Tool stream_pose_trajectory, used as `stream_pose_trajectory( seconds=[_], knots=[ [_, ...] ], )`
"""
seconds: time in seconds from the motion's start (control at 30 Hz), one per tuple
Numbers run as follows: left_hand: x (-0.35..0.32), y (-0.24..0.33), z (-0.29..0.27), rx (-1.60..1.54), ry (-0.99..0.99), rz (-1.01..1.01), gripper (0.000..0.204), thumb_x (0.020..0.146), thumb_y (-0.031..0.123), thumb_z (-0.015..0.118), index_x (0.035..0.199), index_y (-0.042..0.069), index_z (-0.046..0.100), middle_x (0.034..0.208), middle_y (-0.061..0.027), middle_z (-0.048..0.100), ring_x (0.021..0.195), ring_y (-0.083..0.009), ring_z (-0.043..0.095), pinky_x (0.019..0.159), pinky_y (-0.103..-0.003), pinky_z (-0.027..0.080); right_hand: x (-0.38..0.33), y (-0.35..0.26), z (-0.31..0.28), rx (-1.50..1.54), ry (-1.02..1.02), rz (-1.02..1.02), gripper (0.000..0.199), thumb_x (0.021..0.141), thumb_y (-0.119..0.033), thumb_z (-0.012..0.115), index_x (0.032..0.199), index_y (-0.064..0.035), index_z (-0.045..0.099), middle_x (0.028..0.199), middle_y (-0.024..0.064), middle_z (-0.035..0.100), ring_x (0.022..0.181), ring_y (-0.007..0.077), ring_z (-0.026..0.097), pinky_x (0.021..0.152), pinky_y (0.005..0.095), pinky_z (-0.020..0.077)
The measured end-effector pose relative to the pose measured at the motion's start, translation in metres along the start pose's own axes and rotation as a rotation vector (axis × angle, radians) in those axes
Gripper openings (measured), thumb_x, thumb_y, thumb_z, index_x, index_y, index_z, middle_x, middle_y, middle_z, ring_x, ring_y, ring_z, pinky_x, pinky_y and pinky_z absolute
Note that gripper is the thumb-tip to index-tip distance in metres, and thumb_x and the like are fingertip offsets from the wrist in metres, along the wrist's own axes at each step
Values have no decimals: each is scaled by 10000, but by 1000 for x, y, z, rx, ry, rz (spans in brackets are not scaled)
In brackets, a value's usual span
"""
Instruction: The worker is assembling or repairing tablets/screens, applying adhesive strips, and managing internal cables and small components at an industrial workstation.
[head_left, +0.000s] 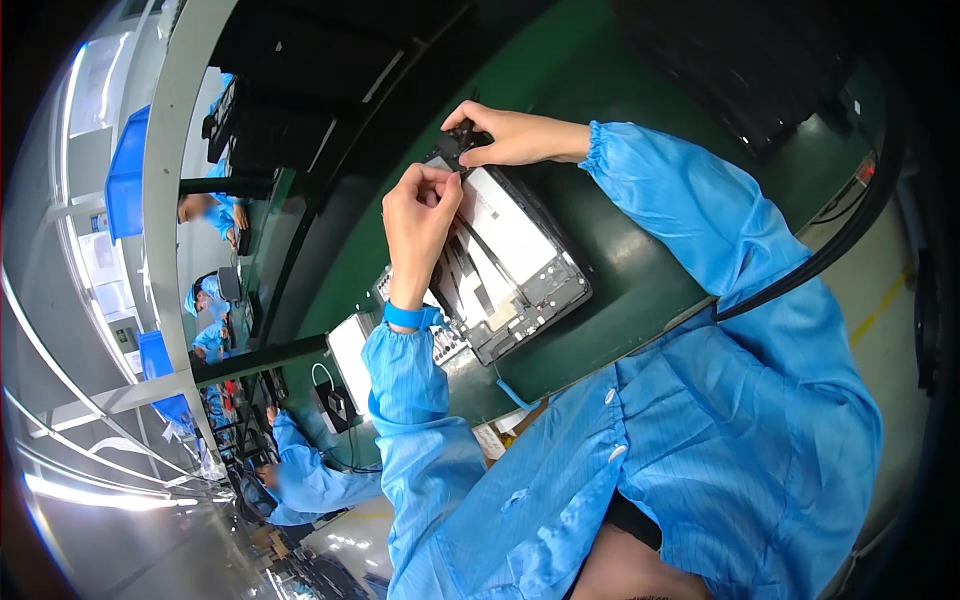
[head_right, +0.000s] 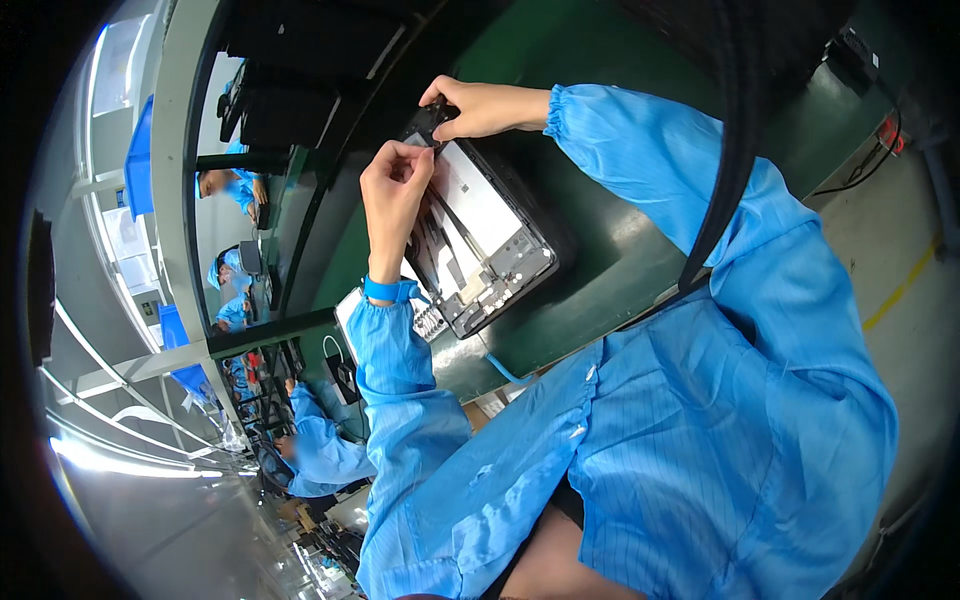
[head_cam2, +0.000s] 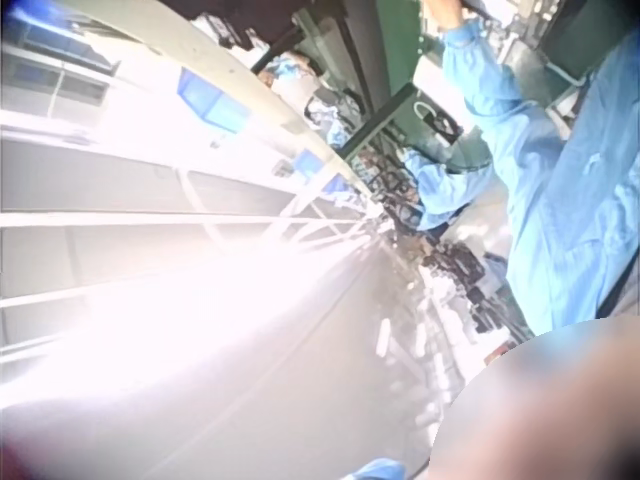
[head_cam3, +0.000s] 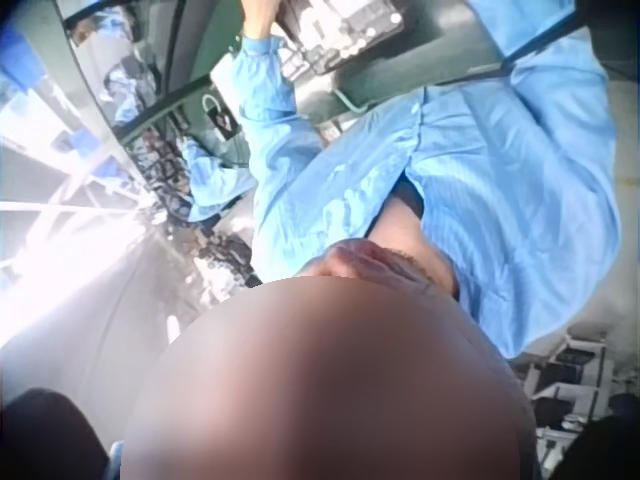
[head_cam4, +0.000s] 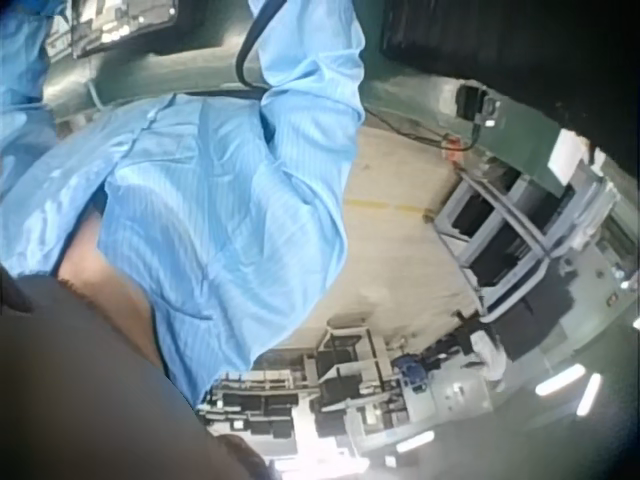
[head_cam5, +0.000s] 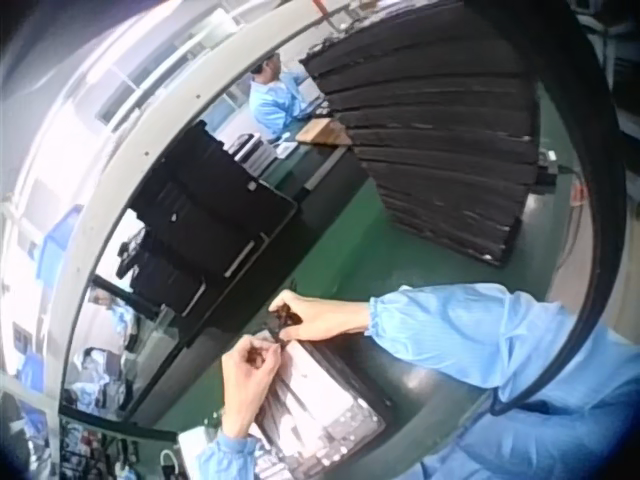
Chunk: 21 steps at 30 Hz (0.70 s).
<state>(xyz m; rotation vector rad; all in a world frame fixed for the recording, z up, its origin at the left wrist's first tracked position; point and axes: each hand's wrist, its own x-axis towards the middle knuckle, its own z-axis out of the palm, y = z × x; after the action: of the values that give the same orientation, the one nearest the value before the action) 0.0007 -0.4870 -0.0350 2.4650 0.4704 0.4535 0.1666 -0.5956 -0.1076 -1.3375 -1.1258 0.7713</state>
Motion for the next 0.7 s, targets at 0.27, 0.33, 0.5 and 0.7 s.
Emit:
stream_pose_trajectory(
  seconds=[0.27, 0.33, 0.5, 0.7],
  knots=[
    [3, -6, 1, -162, -54, -68, 160, 892, 116, 691, 844, -27, 638, 599, 5, 601, 486, -26, 463, 450, -213, 349, 0, -5, -8, 37, -61, -12, 492, 909, -209, 695, 1339, -88, 488, 1181, 83, 587, 1167, 177, 531, 991, 341, 422],
    [3, -11, 2, -176, -52, -80, 162, 891, 120, 690, 842, -24, 636, 591, 5, 597, 479, -27, 459, 446, -215, 349, -1, -10, -6, -49, -39, 31, 478, 915, -200, 684, 1335, -89, 485, 1185, 83, 578, 1169, 176, 527, 1001, 339, 413],
    [4, -10, 4, -177, -24, -51, 176, 881, 137, 684, 813, -15, 624, 582, -14, 609, 483, -57, 522, 459, -231, 377, -1, 6, 1, -47, 39, -103, 466, 925, -187, 658, 1345, -96, 479, 1199, 86, 565, 1180, 184, 521, 1041, 345, 393],
    [9, -9, -1, -20, -121, -2, 160, 909, 121, 670, 841, -12, 610, 656, -23, 650, 587, -30, 542, 535, -201, 392, -7, 0, 9, -27, 84, -56, 478, 923, -181, 651, 1362, -102, 477, 1211, 83, 557, 1207, 186, 505, 1068, 352, 377]
  ],
)
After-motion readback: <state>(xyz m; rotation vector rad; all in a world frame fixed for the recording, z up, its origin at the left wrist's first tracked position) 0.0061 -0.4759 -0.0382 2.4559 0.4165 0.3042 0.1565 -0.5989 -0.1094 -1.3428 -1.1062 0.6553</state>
